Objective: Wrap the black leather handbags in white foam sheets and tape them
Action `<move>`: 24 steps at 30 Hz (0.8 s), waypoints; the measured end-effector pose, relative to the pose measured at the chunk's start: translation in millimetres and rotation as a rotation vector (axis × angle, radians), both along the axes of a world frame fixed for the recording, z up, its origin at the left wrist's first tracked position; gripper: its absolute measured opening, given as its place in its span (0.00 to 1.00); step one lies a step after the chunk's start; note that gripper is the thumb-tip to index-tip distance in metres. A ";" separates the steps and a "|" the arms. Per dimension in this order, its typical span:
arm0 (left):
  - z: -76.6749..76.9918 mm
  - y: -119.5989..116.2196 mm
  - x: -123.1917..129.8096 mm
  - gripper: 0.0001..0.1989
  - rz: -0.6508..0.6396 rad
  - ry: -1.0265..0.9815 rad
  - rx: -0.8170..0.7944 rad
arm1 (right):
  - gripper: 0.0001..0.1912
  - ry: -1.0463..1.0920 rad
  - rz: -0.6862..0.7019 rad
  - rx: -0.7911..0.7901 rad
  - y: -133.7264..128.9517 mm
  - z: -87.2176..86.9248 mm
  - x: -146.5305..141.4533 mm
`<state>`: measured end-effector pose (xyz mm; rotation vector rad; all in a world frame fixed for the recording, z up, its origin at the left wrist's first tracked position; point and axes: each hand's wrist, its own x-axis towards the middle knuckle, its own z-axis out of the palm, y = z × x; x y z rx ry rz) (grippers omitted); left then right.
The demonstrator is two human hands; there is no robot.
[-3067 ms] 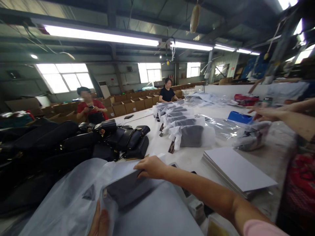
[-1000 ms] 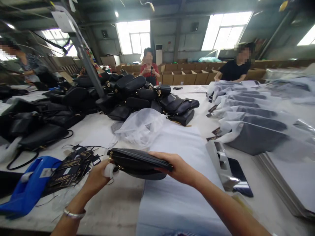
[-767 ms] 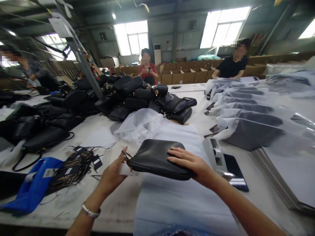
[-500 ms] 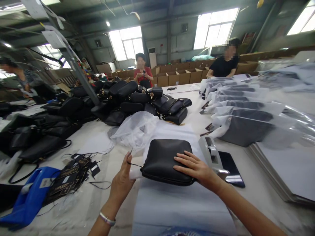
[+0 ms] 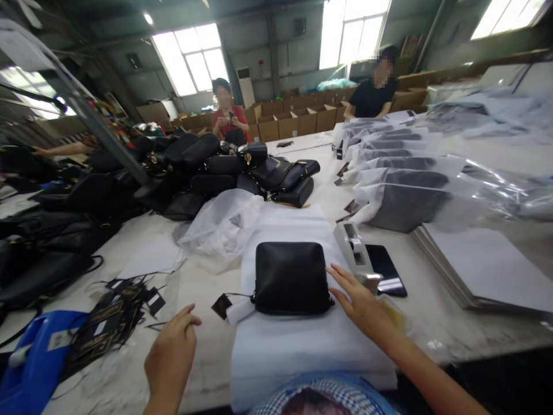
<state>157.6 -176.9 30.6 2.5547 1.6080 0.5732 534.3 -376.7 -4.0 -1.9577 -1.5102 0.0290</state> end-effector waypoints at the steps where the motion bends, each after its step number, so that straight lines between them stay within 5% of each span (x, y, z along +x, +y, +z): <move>1: 4.9 -4.3 8.2 0.12 -0.048 -0.049 0.029 | 0.23 0.020 -0.020 -0.007 -2.9 5.4 -4.2; 6: -4.9 -45.2 57.1 0.14 -0.671 -0.159 -0.138 | 0.16 0.077 0.154 -0.016 -26.4 16.8 -19.7; 9: -24.5 -63.2 59.7 0.21 -0.839 -0.081 -0.213 | 0.18 0.085 0.360 -0.076 -46.7 8.5 -27.5; 13: -45.1 -66.1 47.0 0.31 -0.890 -0.011 -0.222 | 0.24 0.051 0.440 -0.156 -63.3 -9.5 -35.0; 19: -56.0 -71.9 47.8 0.15 -0.800 -0.090 -0.186 | 0.12 0.073 0.389 -0.085 -59.1 -21.4 -39.1; 24: -52.9 -79.4 48.5 0.13 -0.786 -0.099 -0.128 | 0.11 0.106 0.374 -0.062 -59.3 -14.9 -43.1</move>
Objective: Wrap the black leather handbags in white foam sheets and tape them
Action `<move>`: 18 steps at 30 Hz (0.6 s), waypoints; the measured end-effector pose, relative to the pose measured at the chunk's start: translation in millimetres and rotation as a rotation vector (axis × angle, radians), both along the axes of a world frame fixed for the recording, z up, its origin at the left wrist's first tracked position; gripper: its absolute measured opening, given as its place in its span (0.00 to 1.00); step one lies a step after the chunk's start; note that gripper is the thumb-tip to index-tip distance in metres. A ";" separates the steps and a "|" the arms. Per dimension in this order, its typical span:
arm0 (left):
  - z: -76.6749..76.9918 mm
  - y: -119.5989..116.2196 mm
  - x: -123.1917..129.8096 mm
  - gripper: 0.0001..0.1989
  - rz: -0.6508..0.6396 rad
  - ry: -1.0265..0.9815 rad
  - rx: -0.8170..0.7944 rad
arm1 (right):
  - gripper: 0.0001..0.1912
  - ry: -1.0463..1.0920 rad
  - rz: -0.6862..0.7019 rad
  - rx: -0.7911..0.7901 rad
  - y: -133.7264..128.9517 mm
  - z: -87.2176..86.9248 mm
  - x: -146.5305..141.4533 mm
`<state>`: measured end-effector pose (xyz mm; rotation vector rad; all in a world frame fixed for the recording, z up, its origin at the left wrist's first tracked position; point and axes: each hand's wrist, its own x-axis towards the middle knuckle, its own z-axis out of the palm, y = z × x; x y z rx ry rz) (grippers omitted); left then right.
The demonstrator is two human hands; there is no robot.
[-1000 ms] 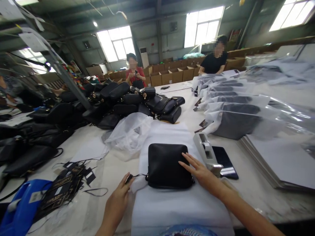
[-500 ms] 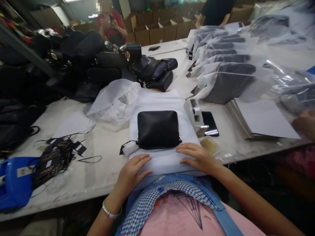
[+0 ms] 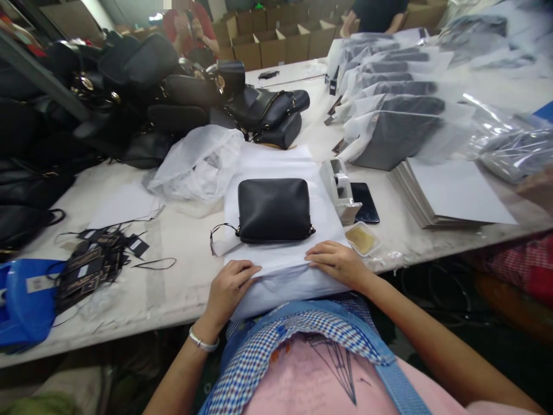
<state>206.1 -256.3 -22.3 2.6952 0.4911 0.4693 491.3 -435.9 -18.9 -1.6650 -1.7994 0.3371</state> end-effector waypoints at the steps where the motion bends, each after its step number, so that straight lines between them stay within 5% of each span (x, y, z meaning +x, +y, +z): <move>1: 1.4 -0.7 -0.6 0.13 -0.004 -0.007 0.010 | 0.11 0.010 -0.004 0.001 -1.0 1.3 -0.6; 12: 28.2 -16.7 -11.2 0.12 -0.080 -0.013 0.067 | 0.10 0.058 -0.005 -0.022 -20.1 24.1 -7.9; 18: 25.7 -34.8 -20.7 0.14 -0.106 0.125 -0.039 | 0.11 -0.009 0.046 -0.047 -40.0 14.6 -16.8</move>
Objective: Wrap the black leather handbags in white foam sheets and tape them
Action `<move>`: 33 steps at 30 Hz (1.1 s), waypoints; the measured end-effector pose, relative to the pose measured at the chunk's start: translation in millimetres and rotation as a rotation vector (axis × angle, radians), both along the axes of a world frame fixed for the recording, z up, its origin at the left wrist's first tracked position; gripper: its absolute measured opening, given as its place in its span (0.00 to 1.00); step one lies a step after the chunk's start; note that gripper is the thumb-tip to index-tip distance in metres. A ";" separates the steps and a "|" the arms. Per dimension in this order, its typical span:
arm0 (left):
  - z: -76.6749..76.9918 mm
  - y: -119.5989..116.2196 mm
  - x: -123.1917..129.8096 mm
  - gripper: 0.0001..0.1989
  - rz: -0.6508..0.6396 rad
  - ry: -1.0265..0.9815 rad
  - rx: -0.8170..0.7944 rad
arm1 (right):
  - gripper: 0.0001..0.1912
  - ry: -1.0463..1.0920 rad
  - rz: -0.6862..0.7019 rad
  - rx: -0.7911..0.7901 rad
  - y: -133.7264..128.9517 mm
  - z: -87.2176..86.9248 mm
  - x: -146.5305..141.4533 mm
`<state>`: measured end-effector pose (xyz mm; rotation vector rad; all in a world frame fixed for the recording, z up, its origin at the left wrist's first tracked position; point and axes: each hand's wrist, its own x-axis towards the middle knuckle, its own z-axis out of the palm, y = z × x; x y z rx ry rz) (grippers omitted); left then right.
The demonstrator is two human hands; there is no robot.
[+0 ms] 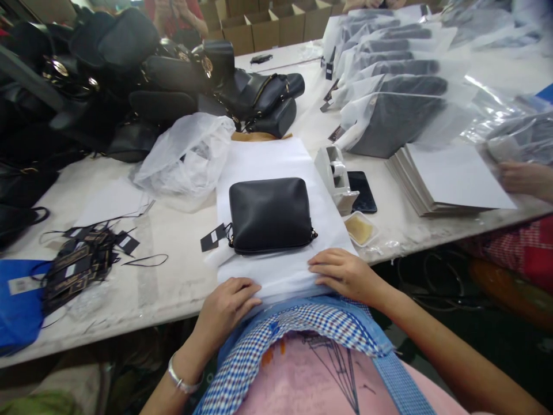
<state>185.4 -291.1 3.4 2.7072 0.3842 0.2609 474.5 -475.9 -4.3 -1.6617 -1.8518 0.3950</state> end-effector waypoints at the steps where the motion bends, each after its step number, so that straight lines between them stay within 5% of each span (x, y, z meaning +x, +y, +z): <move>1: 0.0 -0.5 -0.4 0.14 -0.005 0.035 -0.032 | 0.11 -0.007 0.003 0.004 -1.6 -2.6 -1.4; 7: -6.3 -1.3 17.3 0.16 -0.003 -0.044 0.018 | 0.06 0.107 -0.085 0.152 -12.1 -12.1 -8.5; 13: -44.6 -12.7 41.9 0.29 -0.283 0.066 0.255 | 0.12 0.390 -0.914 0.183 -60.0 -30.6 -1.4; 16: -63.2 -9.5 39.7 0.32 -0.287 0.070 0.312 | 0.20 0.615 -1.129 0.048 -91.5 -58.8 -4.2; 20: -77.0 2.4 34.8 0.35 -0.316 0.040 0.288 | 0.19 0.921 -1.023 -0.163 -108.3 -106.1 -19.4; 23: -75.2 6.7 36.0 0.37 -0.327 0.052 0.225 | 0.21 1.018 -0.965 -0.142 -102.2 -125.5 -28.9; 33: -34.6 -0.9 49.5 0.27 -0.073 0.101 -0.216 | 0.13 1.119 -0.839 -0.046 -98.0 -108.2 -29.4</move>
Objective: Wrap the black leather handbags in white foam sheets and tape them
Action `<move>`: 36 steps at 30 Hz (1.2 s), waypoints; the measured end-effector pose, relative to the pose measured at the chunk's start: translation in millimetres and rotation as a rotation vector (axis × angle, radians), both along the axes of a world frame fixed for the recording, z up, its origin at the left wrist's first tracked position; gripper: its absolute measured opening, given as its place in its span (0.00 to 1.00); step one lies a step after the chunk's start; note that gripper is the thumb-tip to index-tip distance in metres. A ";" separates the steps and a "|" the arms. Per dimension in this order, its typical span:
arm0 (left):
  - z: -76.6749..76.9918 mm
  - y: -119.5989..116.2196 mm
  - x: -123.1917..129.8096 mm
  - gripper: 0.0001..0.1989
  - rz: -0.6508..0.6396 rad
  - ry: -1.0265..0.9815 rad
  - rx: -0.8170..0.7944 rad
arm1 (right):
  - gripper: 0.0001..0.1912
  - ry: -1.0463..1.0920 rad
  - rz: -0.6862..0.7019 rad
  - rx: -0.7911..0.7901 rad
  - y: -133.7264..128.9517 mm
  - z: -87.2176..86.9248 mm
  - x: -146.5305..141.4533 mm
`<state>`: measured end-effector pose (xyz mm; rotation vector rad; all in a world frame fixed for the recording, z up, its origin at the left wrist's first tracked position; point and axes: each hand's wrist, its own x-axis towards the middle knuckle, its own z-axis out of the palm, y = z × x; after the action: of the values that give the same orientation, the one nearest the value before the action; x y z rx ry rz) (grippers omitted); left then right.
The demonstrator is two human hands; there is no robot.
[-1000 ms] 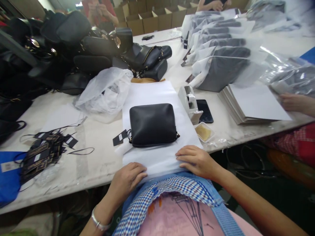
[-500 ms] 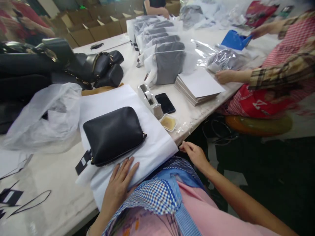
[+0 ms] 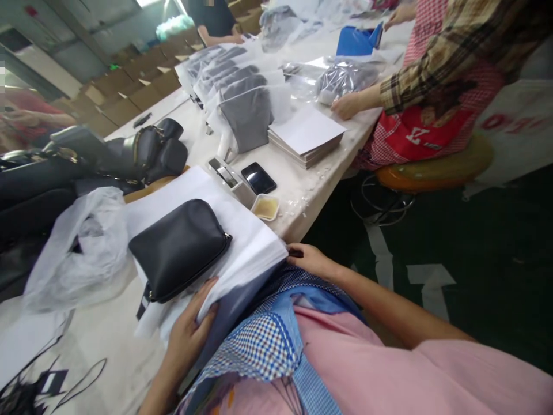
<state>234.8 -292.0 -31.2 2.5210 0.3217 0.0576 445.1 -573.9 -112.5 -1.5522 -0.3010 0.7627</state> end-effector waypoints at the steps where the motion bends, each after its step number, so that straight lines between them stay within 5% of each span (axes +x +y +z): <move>1: 3.8 1.5 0.7 0.28 0.044 0.036 -0.018 | 0.13 0.005 0.004 0.018 0.3 2.2 -1.0; 7: 18.5 -3.0 2.8 0.28 0.039 0.080 0.023 | 0.20 0.092 0.034 0.109 4.3 11.7 -10.1; 13: -5.9 -33.6 -7.5 0.31 -0.235 -0.036 0.516 | 0.16 0.067 0.104 0.005 -13.9 16.1 -4.4; 15: -20.1 -38.3 -10.6 0.33 -0.233 -0.047 0.671 | 0.13 -0.091 0.077 -0.134 -23.8 23.5 3.9; 19: -35.1 -37.0 -13.2 0.36 -0.209 -0.069 0.732 | 0.13 -0.788 -0.121 -0.440 -22.4 52.7 19.1; 24: -5.7 -21.1 -19.4 0.24 -0.149 -0.195 0.358 | 0.15 -1.171 0.066 -0.117 44.1 95.1 23.1; 26: 13.5 -4.4 -18.9 0.22 0.019 -0.279 0.233 | 0.20 -1.178 0.177 -0.064 82.3 101.5 26.3; 29: 31.2 33.8 -8.3 0.24 0.337 -0.376 0.250 | 0.28 -1.078 0.261 -0.086 135.3 95.5 35.4; 32: 29.3 70.8 7.7 0.31 0.482 -0.281 0.244 | 0.33 -0.951 0.287 -0.134 171.6 83.7 42.9; 36: 17.7 87.3 18.3 0.38 0.435 -0.145 0.116 | 0.34 -0.906 0.302 -0.178 191.3 84.1 43.9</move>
<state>253.2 -204.7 -13.5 2.4964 0.8201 0.4379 489.0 -382.6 -28.4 -1.9790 -1.1761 0.2617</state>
